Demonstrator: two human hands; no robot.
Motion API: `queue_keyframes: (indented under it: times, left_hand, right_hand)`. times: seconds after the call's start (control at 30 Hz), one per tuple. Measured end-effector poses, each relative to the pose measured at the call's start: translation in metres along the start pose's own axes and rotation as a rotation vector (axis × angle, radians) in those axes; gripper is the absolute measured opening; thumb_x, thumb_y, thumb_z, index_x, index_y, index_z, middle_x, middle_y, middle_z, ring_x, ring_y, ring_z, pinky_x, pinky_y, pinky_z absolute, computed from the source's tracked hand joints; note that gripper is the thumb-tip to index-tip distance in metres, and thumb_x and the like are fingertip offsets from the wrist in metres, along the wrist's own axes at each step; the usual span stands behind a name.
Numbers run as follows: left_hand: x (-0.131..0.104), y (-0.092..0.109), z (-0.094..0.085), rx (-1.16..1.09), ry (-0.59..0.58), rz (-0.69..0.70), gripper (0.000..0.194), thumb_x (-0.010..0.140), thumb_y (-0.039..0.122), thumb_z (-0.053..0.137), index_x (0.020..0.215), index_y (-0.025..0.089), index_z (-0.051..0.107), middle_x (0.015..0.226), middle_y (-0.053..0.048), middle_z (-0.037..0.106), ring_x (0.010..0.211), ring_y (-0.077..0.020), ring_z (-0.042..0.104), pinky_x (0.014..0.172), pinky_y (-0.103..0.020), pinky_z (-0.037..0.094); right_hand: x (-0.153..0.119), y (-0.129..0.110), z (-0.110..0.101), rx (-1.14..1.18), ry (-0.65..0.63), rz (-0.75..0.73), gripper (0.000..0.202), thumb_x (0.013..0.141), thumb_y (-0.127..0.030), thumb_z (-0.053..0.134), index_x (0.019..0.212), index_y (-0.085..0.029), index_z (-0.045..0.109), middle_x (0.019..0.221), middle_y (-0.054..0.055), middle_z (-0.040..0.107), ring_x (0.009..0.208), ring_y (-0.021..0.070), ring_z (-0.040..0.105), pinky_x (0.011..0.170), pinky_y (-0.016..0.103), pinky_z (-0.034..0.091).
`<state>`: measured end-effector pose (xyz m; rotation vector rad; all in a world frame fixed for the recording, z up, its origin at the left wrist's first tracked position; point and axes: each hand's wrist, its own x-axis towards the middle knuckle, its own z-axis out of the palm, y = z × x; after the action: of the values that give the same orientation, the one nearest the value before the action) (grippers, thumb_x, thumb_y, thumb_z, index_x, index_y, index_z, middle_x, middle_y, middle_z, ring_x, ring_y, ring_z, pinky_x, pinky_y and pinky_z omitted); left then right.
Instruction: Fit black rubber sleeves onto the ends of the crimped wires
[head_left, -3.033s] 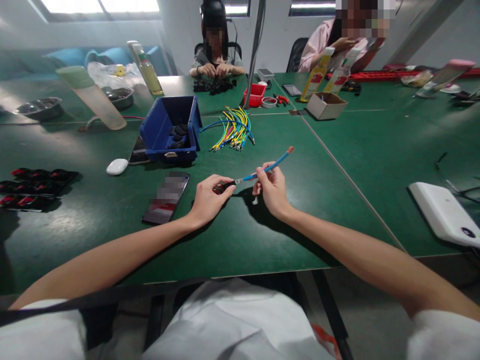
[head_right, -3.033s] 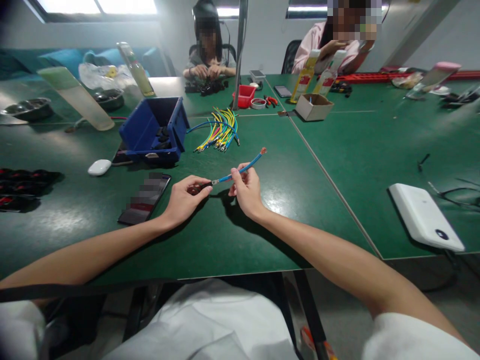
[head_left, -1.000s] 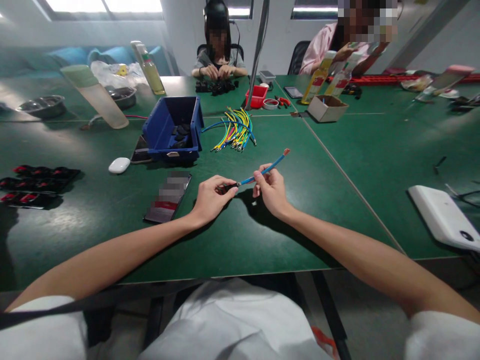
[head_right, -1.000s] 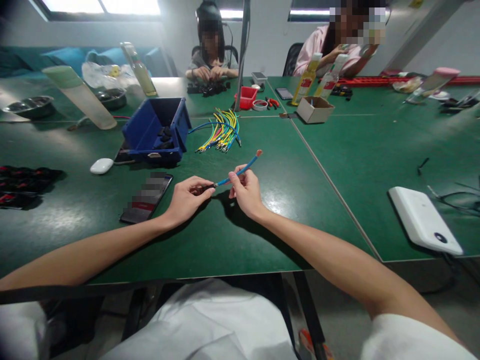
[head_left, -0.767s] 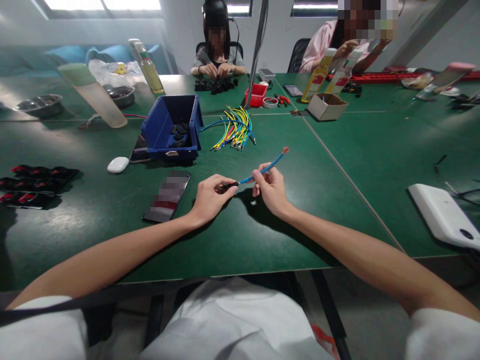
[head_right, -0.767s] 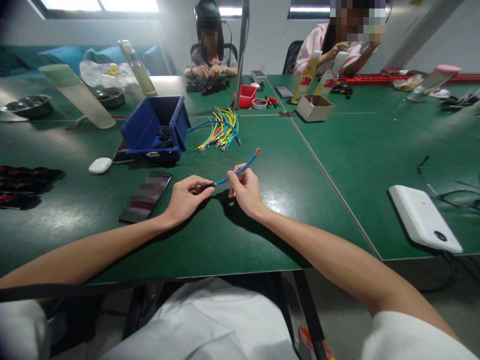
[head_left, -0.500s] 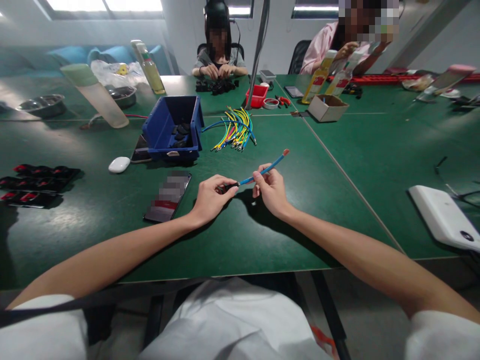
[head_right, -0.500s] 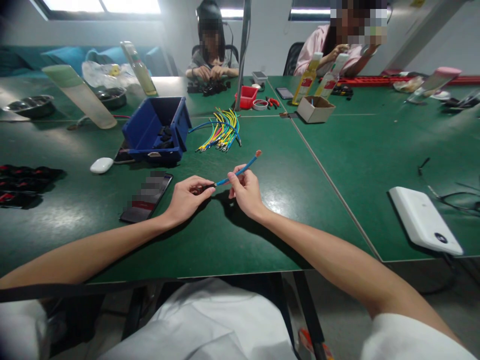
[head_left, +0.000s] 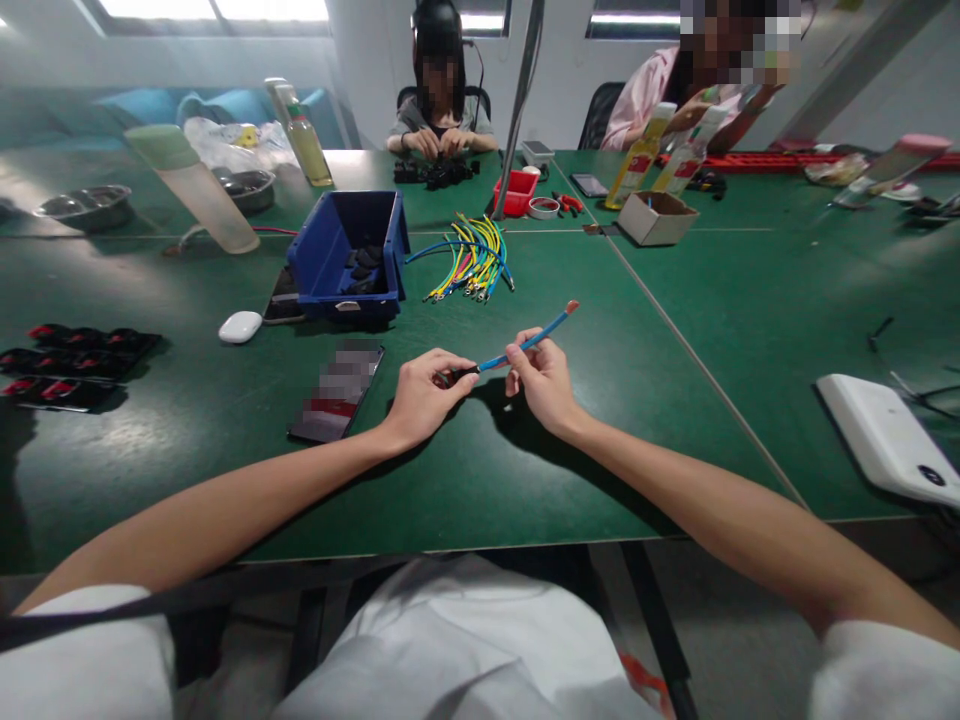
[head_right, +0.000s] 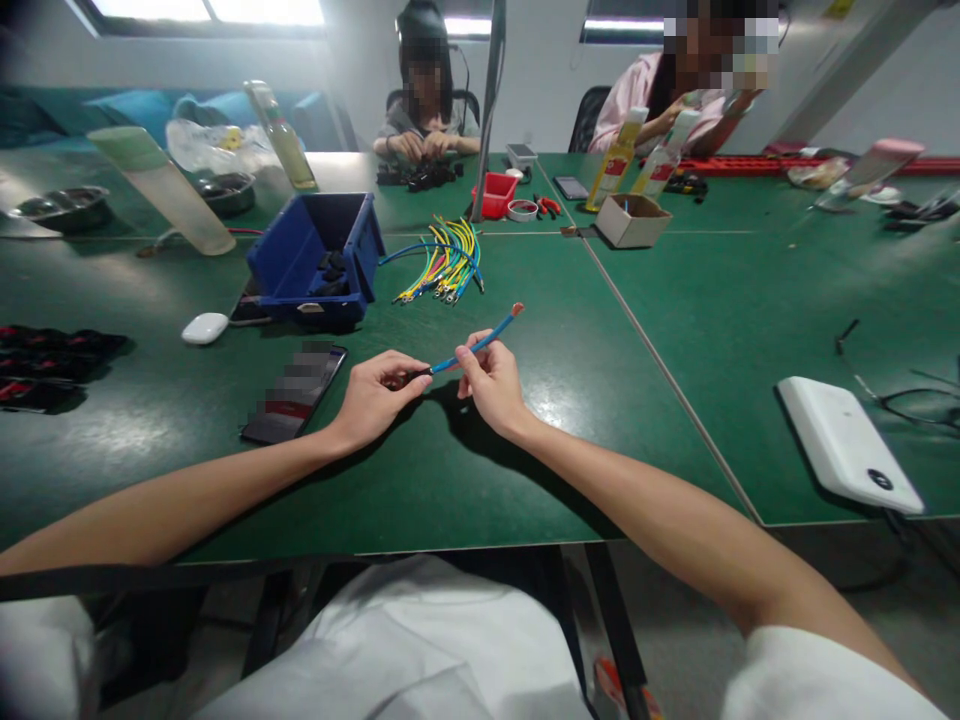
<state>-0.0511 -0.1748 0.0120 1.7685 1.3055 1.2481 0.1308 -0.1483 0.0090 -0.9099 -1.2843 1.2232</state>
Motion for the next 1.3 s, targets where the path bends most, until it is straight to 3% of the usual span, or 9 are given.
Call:
queue_keyframes:
  times: [0.83, 1.3]
  left_hand:
    - [0.0031, -0.0037, 0.0002, -0.063, -0.073, -0.036, 0.018, 0.078, 0.033, 0.075, 0.089, 0.018, 0.076, 0.084, -0.005, 0.07, 0.063, -0.0111, 0.055, 0.057, -0.025, 0.043]
    - [0.0015, -0.0009, -0.0006, -0.031, -0.074, -0.004, 0.019, 0.08, 0.035, 0.074, 0.09, 0.019, 0.076, 0.086, -0.004, 0.071, 0.067, -0.0127, 0.059, 0.061, -0.026, 0.047]
  right_hand:
    - [-0.0005, -0.001, 0.0002, -0.023, -0.012, 0.008, 0.037, 0.083, -0.053, 0.066, 0.09, -0.023, 0.045, 0.062, -0.009, 0.053, 0.038, 0.007, 0.053, 0.036, 0.019, 0.039]
    - [-0.0032, -0.0042, 0.0016, -0.035, -0.023, -0.006, 0.036, 0.083, -0.051, 0.067, 0.088, -0.022, 0.047, 0.058, -0.009, 0.054, 0.038, 0.0075, 0.052, 0.037, 0.02, 0.039]
